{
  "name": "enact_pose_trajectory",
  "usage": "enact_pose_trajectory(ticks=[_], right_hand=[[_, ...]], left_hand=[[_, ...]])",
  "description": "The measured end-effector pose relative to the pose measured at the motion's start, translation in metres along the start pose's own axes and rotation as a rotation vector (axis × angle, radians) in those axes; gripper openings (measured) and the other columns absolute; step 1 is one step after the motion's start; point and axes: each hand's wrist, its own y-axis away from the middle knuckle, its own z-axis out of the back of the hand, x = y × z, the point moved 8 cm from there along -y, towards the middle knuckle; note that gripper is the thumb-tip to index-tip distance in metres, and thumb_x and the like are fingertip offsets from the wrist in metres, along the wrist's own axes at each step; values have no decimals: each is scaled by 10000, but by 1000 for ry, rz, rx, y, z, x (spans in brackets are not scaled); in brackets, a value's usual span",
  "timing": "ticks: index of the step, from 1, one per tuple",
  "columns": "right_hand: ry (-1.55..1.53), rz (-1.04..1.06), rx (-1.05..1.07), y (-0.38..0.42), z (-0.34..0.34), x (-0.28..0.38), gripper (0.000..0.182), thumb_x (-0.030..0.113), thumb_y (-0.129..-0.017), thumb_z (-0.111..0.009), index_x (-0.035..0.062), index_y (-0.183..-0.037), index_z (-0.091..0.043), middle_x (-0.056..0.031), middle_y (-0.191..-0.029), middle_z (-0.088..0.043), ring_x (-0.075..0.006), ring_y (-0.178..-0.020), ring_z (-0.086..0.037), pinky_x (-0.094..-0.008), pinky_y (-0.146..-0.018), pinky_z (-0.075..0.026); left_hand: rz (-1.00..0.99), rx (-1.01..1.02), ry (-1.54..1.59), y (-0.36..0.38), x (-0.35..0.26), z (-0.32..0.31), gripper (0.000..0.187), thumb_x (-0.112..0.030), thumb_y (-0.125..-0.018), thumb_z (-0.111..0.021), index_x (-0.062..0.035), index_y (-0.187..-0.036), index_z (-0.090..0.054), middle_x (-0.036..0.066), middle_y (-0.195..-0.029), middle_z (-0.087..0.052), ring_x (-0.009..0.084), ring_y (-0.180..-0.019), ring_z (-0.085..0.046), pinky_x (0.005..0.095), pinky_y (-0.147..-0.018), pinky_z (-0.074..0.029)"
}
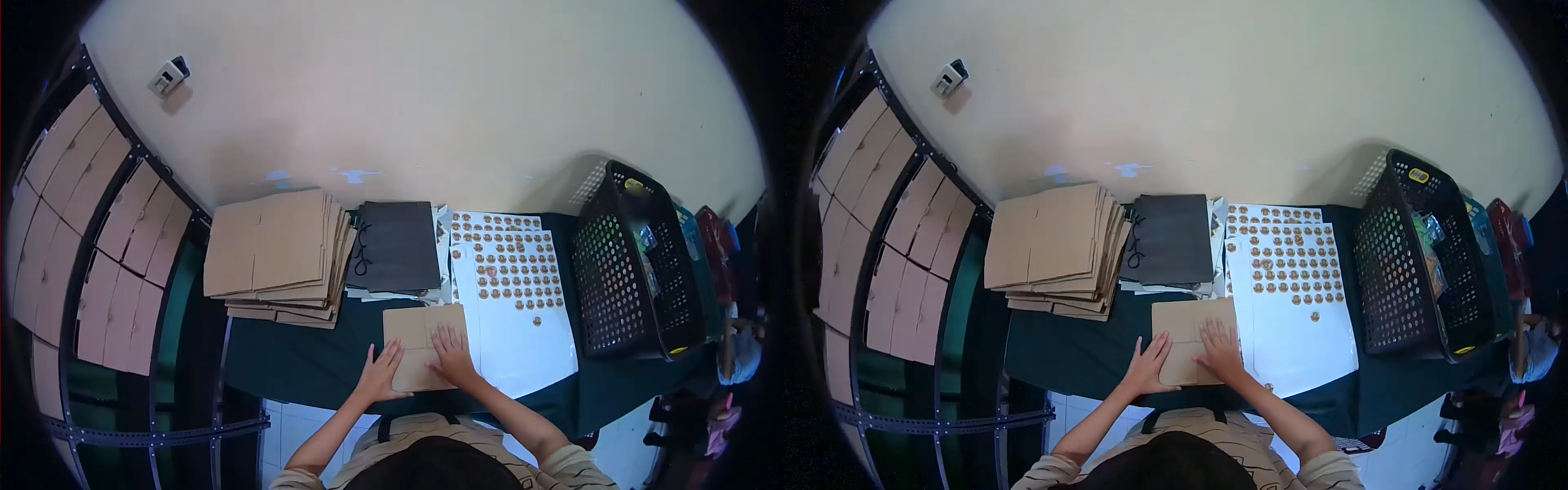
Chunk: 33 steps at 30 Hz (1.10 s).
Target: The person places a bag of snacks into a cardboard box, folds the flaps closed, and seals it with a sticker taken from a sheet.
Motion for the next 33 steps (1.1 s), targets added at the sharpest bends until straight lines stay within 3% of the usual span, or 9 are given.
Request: enact_pose_trajectory(ticks=[7,9,16,19,22,25,29,30,33], right_hand=[[156,41,-57,-2,-3,6,750,522,-797,-509,25,-1335,-348,-163,-1442,-223,-341,-1338,-179,-557,-1034,-148],[-98,-26,-44,2,5,10,760,513,-817,-486,2,-1350,-307,-191,-1438,-211,-348,-1341,-162,-553,-1044,-107],[-95,-61,-46,4,-5,13,781,503,-824,-483,-6,-1369,-253,-208,-1437,-198,-341,-1346,-152,-538,-1054,-90],[-107,-53,-50,5,-8,11,759,483,-840,-460,-13,-1371,-237,-213,-1440,-180,-355,-1345,-143,-548,-1054,-67],[-160,-67,-51,5,-13,8,647,356,-867,-472,7,-1369,-260,-192,-1443,-196,-344,-1345,-155,-542,-1060,-64],[-213,-58,-41,5,-16,3,636,324,-865,-485,22,-1376,-255,-175,-1450,-195,-332,-1348,-160,-541,-1060,-67],[-595,-53,35,5,-24,-24,479,108,-842,-478,110,-1318,-415,-141,-1446,-241,-315,-1350,-177,-567,-1044,-128],[-630,-35,16,4,-13,-28,420,15,-804,-461,104,-1206,-538,-143,-1401,-334,-319,-1324,-250,-508,-1054,-197],[-990,11,56,-1,-4,-47,369,-4,-786,-464,73,-1123,-592,-141,-1333,-433,-310,-1283,-337,-408,-1049,-271]], left_hand=[[28,-15,-41,-8,5,5,1135,-624,-515,-698,-55,-1385,-242,97,-1450,-229,213,-1351,-199,572,-1040,-122],[59,-16,-31,-9,6,4,1141,-622,-504,-705,-60,-1386,-247,90,-1450,-232,201,-1351,-201,571,-1041,-124],[144,38,-93,-18,-6,6,1161,-632,-488,-705,-57,-1387,-249,90,-1456,-218,223,-1357,-179,591,-1036,-83],[223,164,-45,-32,-11,-3,1052,-656,-612,-621,-57,-1389,-243,117,-1458,-212,251,-1355,-177,634,-1010,-60],[-21,-28,1,-56,-20,-13,638,-440,-880,-418,-76,-1383,-271,72,-1461,-220,246,-1352,-183,603,-1022,-91],[17,-76,-4,-61,-15,-26,582,-374,-878,-438,-86,-1368,-311,45,-1444,-261,209,-1341,-217,573,-1034,-103],[57,-112,-41,-60,-14,-27,534,-337,-882,-445,-110,-1355,-343,38,-1427,-293,189,-1318,-259,534,-1032,-145],[55,-126,-26,-59,-15,-23,515,-318,-884,-445,-119,-1350,-353,37,-1423,-299,200,-1314,-266,531,-1028,-152],[59,-173,-6,-60,-21,-13,504,-309,-885,-446,-141,-1351,-356,41,-1415,-313,216,-1313,-266,532,-1022,-158]])
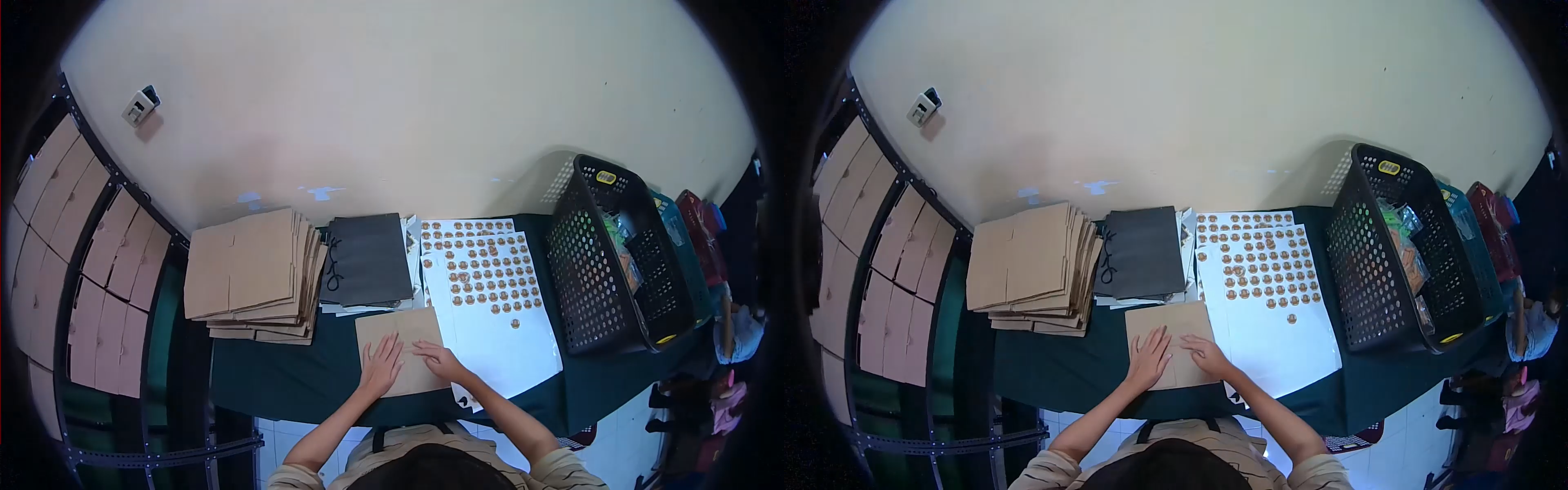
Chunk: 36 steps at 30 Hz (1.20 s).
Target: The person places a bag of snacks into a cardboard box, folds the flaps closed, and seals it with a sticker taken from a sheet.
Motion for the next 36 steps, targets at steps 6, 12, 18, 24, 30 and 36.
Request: enact_pose_trajectory(ticks=[6,12,18,24,30,36], right_hand=[[-12,-60,29,-12,25,-7,271,10,-782,-487,25,-1009,-634,-131,-1146,-583,-236,-1101,-526,-319,-955,-390],[361,-305,-824,12,178,-110,204,42,-724,-566,5,-909,-644,-168,-890,-634,-275,-764,-612,-337,-729,-479],[780,-744,-611,42,218,-167,271,178,-732,-649,-3,-927,-597,-151,-1049,-540,-319,-976,-537,-428,-799,-473],[894,-641,-611,45,202,-154,238,175,-750,-647,16,-922,-605,-110,-1029,-525,-274,-977,-520,-389,-789,-479],[913,-611,-601,40,207,-161,191,213,-811,-573,36,-863,-622,-128,-938,-575,-284,-915,-549,-397,-787,-477],[1003,-414,-525,40,201,-145,158,181,-848,-512,74,-849,-627,-109,-829,-598,-310,-792,-585,-396,-675,-505]], left_hand=[[-30,-26,-108,-2,-6,1,443,-272,-859,-489,-176,-1289,-439,-3,-1367,-393,220,-1266,-328,525,-1001,-199],[-13,-45,-58,-5,-5,4,421,-236,-839,-505,-173,-1254,-483,-5,-1332,-432,230,-1230,-370,525,-994,-215],[22,-68,-49,-5,-8,7,417,-242,-832,-516,-168,-1243,-497,-2,-1331,-436,237,-1233,-370,532,-1003,-206],[42,-62,11,-3,-8,9,411,-251,-834,-521,-166,-1236,-509,-10,-1346,-429,252,-1256,-351,529,-1021,-189],[68,-65,68,-4,-8,11,411,-253,-834,-522,-176,-1237,-508,-2,-1338,-440,255,-1263,-346,533,-1035,-167],[76,-68,83,-5,-6,11,415,-253,-831,-526,-188,-1240,-507,-3,-1324,-456,255,-1256,-358,534,-1040,-158]])
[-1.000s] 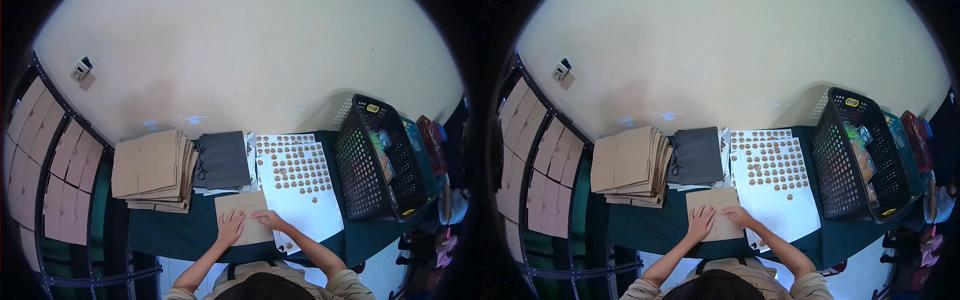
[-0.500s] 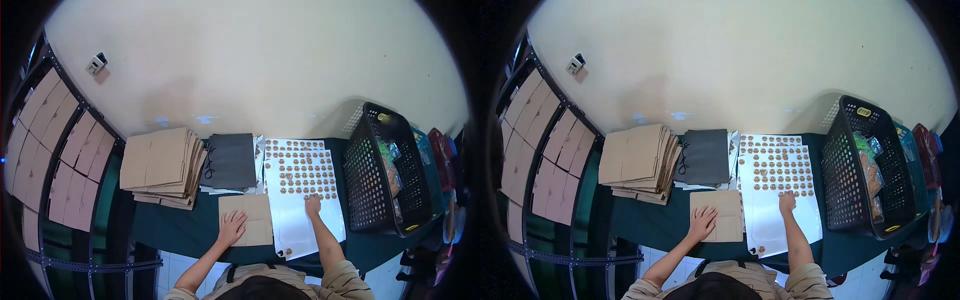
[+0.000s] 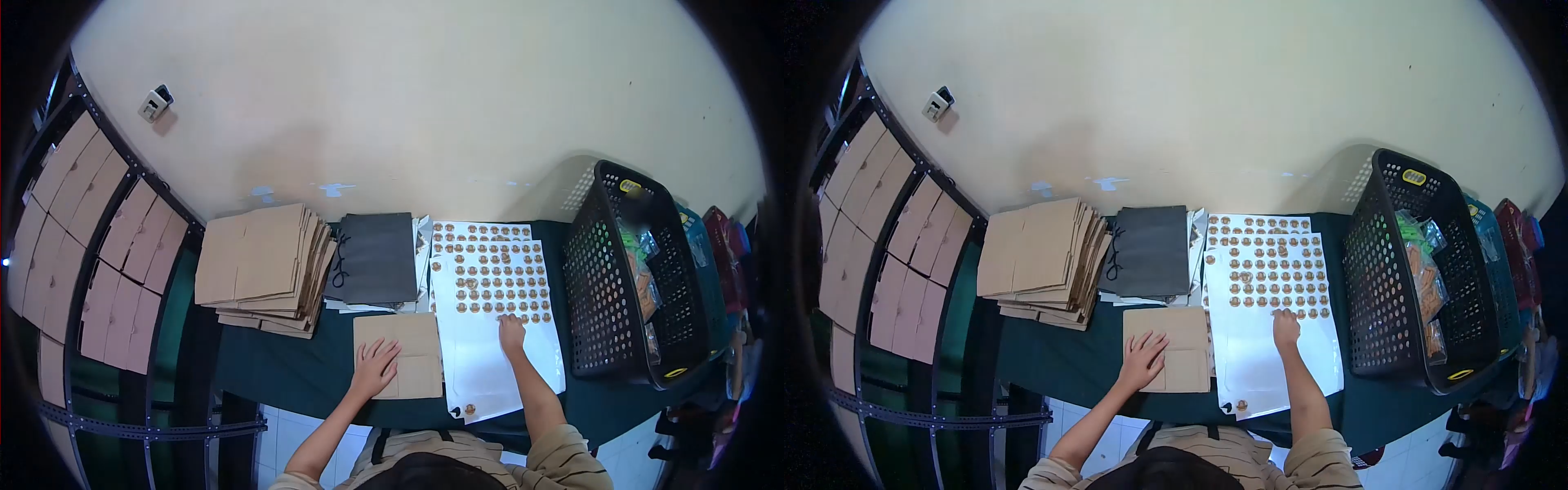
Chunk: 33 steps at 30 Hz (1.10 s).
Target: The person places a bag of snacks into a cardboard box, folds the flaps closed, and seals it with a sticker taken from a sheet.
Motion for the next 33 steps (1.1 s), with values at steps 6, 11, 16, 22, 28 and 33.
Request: enact_pose_trajectory(ticks=[6,11,16,22,28,33], right_hand=[[-123,-370,-191,-1,-3,-41,167,125,-884,-465,42,-1027,-452,-159,-702,-595,-289,-542,-606,-386,-513,-502],[-1355,-642,-163,10,-20,-52,88,62,-889,-450,-3,-940,-480,-106,-752,-567,-179,-661,-619,-274,-601,-537],[-1479,-492,28,27,16,12,157,-8,-810,-545,-100,-930,-587,-161,-1007,-600,-203,-933,-585,-269,-839,-490],[-1528,-294,370,63,65,138,232,38,-791,-575,-68,-997,-595,-109,-967,-619,-145,-862,-595,-253,-768,-489],[-1566,-215,462,90,30,207,230,9,-781,-595,-52,-1002,-576,-106,-857,-621,-147,-796,-613,-254,-752,-510],[-1370,-319,446,97,11,225,156,43,-749,-667,-24,-866,-589,-100,-799,-632,-118,-675,-600,-235,-598,-515]], left_hand=[[22,35,-1,-1,0,0,419,-256,-833,-526,-193,-1246,-502,-7,-1332,-448,253,-1266,-341,529,-1048,-146],[20,30,13,-1,2,0,420,-257,-836,-522,-194,-1250,-497,-17,-1343,-436,257,-1271,-331,529,-1048,-145],[4,22,37,0,2,0,419,-259,-833,-527,-189,-1245,-502,-22,-1350,-429,261,-1267,-335,530,-1044,-151],[-12,-13,47,-1,-1,5,414,-249,-818,-541,-174,-1225,-519,1,-1337,-445,267,-1254,-354,520,-1043,-159],[-2,13,37,0,4,1,430,-272,-809,-556,-176,-1226,-520,-19,-1353,-425,242,-1270,-335,523,-1043,-168],[-7,4,65,0,8,-1,479,-279,-794,-572,-170,-1253,-492,-3,-1355,-422,252,-1271,-330,514,-1040,-166]])
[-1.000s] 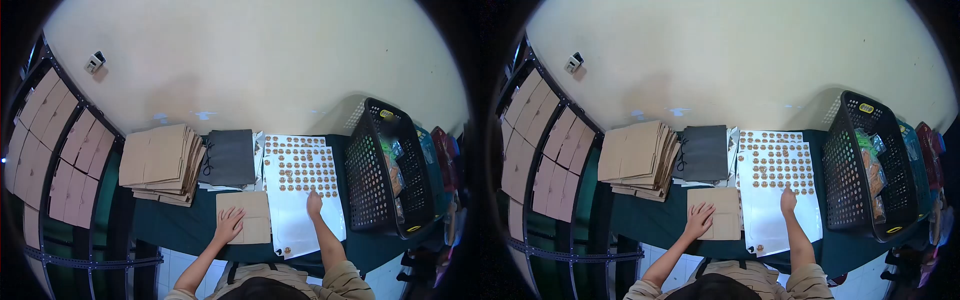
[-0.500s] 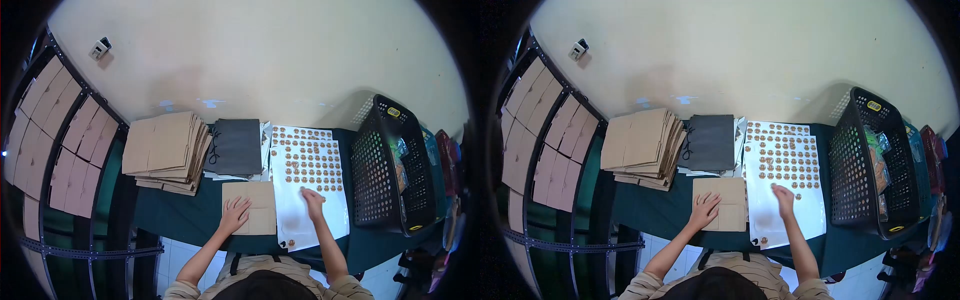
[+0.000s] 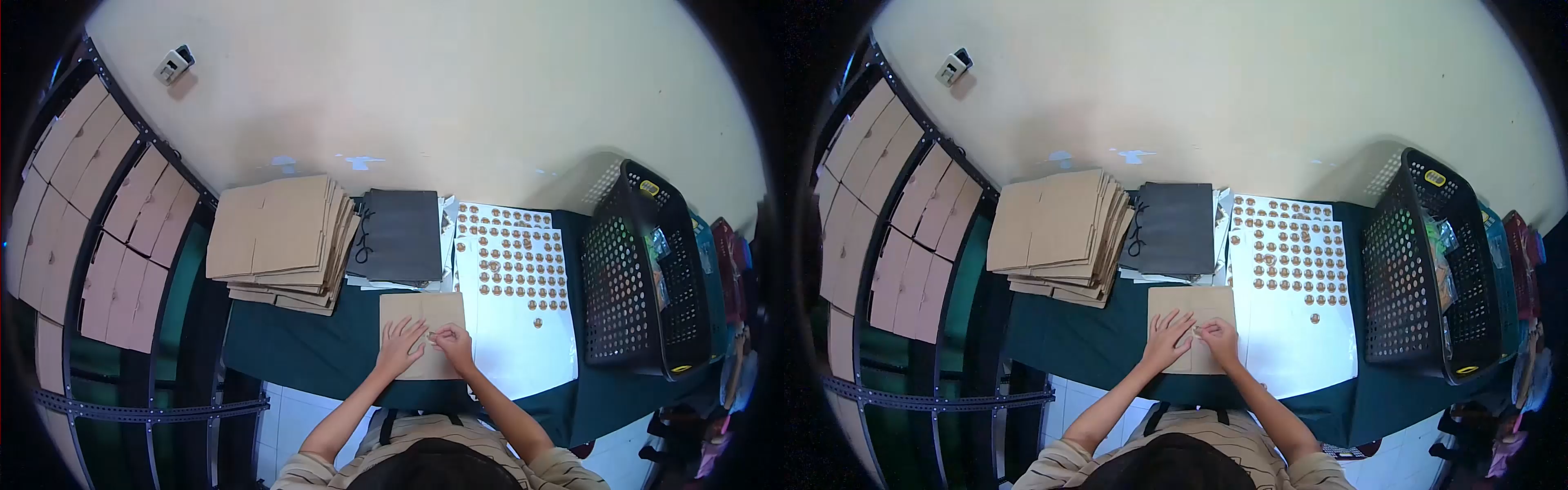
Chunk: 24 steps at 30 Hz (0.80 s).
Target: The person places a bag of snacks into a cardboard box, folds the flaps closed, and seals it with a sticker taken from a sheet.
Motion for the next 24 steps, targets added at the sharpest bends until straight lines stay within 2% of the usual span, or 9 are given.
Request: enact_pose_trajectory(ticks=[1,3,6,8,14,24], right_hand=[[4,-1,2,-2,-2,0,156,43,-749,-667,-24,-866,-589,-100,-799,-632,-118,-675,-600,-235,-598,-515],[330,129,-10,-4,-4,10,149,62,-735,-687,-12,-823,-594,-67,-699,-627,-104,-630,-594,-220,-545,-480],[351,72,-57,-10,-4,6,158,72,-710,-704,-8,-801,-602,-59,-630,-621,-102,-589,-593,-224,-517,-455],[431,105,-62,-12,-7,8,168,76,-698,-710,-6,-797,-602,-68,-636,-627,-110,-585,-597,-235,-518,-460],[632,180,-31,-23,-10,4,199,78,-667,-724,-7,-790,-593,-97,-659,-641,-151,-576,-615,-265,-536,-478],[759,221,-84,-18,-15,22,182,75,-668,-704,4,-793,-593,-115,-650,-628,-217,-593,-626,-314,-554,-483]], left_hand=[[-2,1,7,0,1,0,493,-286,-796,-570,-163,-1265,-479,-3,-1355,-421,251,-1273,-328,511,-1043,-162],[-5,-10,-17,1,1,1,521,-299,-797,-567,-156,-1283,-450,8,-1330,-442,231,-1270,-328,499,-1041,-182],[35,3,34,0,3,2,575,-299,-798,-555,-146,-1325,-384,40,-1324,-440,232,-1277,-317,491,-1044,-172],[64,16,18,-1,6,0,592,-298,-812,-523,-118,-1344,-339,75,-1328,-428,234,-1285,-306,487,-1047,-159],[32,13,77,1,10,-3,553,-300,-841,-470,-93,-1338,-344,81,-1336,-415,227,-1290,-302,481,-1049,-153],[60,8,12,-1,8,-4,488,-264,-855,-493,-120,-1311,-391,64,-1293,-450,222,-1263,-340,472,-1048,-169]])
